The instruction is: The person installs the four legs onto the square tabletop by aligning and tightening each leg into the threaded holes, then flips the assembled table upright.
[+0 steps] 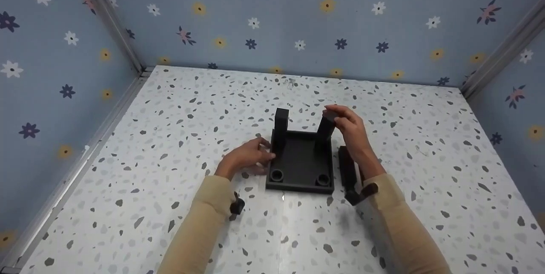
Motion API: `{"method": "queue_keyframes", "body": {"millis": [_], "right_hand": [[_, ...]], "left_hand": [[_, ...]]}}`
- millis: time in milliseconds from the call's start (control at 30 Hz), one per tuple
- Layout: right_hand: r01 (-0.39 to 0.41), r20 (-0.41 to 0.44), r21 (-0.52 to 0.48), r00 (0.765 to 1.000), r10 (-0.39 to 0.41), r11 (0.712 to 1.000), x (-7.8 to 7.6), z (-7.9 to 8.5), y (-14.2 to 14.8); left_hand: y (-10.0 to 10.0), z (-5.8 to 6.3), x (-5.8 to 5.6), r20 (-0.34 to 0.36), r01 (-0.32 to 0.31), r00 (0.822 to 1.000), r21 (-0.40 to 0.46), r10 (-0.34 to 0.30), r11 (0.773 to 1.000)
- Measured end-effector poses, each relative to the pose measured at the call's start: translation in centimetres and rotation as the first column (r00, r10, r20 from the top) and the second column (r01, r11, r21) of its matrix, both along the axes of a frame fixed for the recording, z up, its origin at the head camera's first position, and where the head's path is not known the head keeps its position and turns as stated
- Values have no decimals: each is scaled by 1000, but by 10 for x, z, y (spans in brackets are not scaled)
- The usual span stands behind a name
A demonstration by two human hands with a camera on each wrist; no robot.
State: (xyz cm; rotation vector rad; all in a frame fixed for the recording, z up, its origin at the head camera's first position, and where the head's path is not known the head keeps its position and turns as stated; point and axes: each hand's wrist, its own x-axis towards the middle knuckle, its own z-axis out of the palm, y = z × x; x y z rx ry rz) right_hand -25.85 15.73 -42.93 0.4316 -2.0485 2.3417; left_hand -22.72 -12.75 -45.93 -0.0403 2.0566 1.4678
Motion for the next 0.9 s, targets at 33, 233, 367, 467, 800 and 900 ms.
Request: {"method": "queue_keyframes", "body": {"millis": [33, 233, 367, 467, 800, 900], "right_hand": [[2, 6, -12, 1000, -2, 1000, 0, 0, 0], [39, 3, -11, 999, -39, 999, 3, 0, 0], [82, -13, 66, 997, -81, 995, 4, -1, 0], [112, -12, 106, 994, -111, 988, 5, -2, 0], [185, -34, 151, 983, -182, 971, 7, -5, -3], [197, -32, 157, 980, -194, 968, 8, -5, -4]], "left_hand": [[0, 0, 0, 2, -1, 1000, 5, 1, 1000], [0, -1, 0, 9, -11, 1000, 16, 11, 1000], [0, 0, 0, 5, -9, 1000, 6, 9, 1000], [0, 0, 1, 10, -12, 1000, 10, 12, 1000], [1, 1, 2, 20, -40, 999, 38, 39, 998], [2, 1, 3, 33, -45, 999, 51, 43, 998]]}}
